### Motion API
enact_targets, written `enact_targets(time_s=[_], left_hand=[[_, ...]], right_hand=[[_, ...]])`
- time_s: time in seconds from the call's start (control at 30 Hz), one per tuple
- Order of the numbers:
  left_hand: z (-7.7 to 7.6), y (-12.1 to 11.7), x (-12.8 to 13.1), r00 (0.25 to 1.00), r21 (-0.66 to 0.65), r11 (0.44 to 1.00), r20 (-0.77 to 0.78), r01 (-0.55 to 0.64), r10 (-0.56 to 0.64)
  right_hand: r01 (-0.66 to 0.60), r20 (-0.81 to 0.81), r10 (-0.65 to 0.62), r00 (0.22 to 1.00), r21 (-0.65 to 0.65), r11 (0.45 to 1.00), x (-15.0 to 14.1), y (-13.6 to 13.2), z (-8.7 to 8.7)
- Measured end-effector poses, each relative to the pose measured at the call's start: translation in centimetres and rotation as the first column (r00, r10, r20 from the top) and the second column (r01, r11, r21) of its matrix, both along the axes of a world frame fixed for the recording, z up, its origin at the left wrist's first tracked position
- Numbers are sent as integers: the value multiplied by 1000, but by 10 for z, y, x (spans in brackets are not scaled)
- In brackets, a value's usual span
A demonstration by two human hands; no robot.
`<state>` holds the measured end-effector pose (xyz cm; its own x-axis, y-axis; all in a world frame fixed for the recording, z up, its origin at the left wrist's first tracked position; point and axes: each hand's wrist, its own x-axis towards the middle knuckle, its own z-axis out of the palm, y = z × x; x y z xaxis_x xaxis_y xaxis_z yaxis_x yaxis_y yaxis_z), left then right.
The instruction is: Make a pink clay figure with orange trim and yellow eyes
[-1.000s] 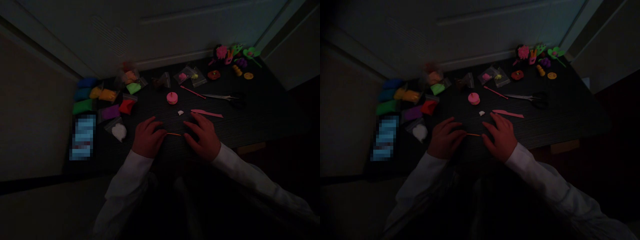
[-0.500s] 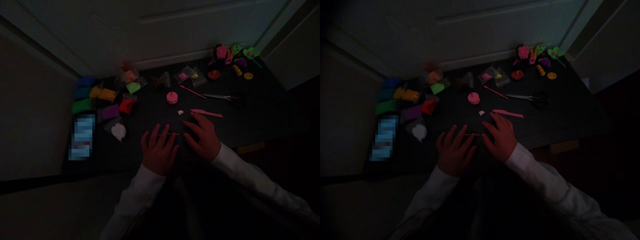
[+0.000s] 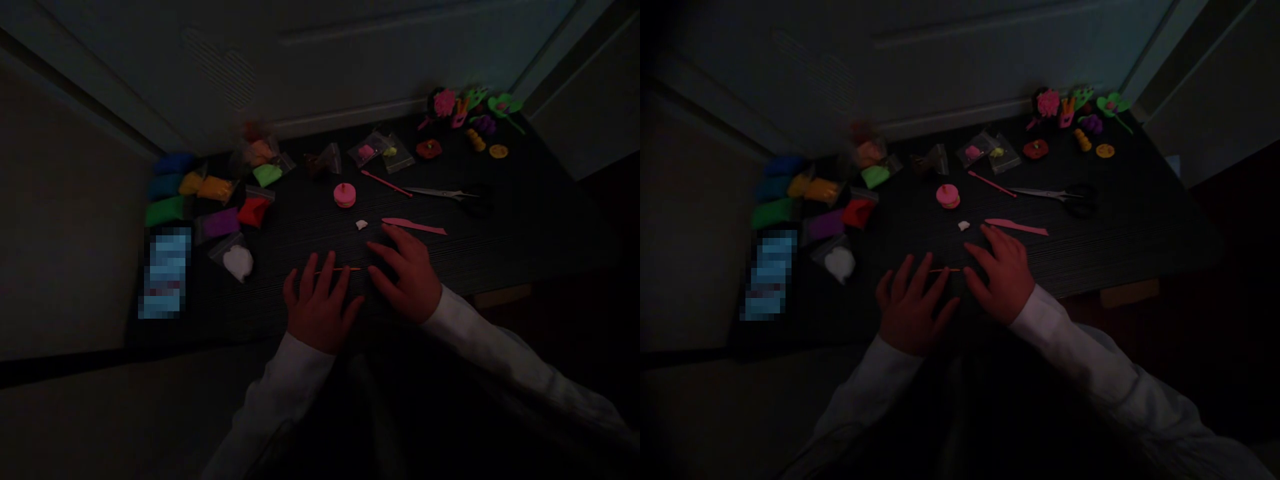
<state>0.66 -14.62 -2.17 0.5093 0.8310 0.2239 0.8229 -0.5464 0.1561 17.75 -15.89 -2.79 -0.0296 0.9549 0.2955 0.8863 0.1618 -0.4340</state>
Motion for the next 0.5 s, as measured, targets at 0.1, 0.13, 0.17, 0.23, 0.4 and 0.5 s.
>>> enact_targets(time_s=[0.1, 0.13, 0.17, 0.23, 0.4, 0.5], left_hand=[[-2, 3, 4, 1000, 0, 1000, 2, -9, 9], [-3, 5, 5, 1000, 0, 1000, 2, -12, 12], [-4, 5, 5, 1000, 1, 1000, 3, -16, 16], [-5, 4, 5, 1000, 6, 1000, 3, -19, 19], [-6, -4, 0, 1000, 0, 1000, -3, -17, 17], [-4, -2, 5, 1000, -13, 1000, -13, -27, 27]], right_hand=[[2, -3, -2, 1000, -3, 1000, 0, 0, -1], [4, -4, -4, 1000, -4, 1000, 0, 0, -1], [5, -4, -5, 1000, -3, 1000, 1, 0, -1], [2, 0, -2, 1000, -5, 1000, 1, 0, -1], [-1, 9, 1, 1000, -13, 1000, 0, 1, 0], [2, 6, -2, 1000, -4, 1000, 1, 1, 0]])
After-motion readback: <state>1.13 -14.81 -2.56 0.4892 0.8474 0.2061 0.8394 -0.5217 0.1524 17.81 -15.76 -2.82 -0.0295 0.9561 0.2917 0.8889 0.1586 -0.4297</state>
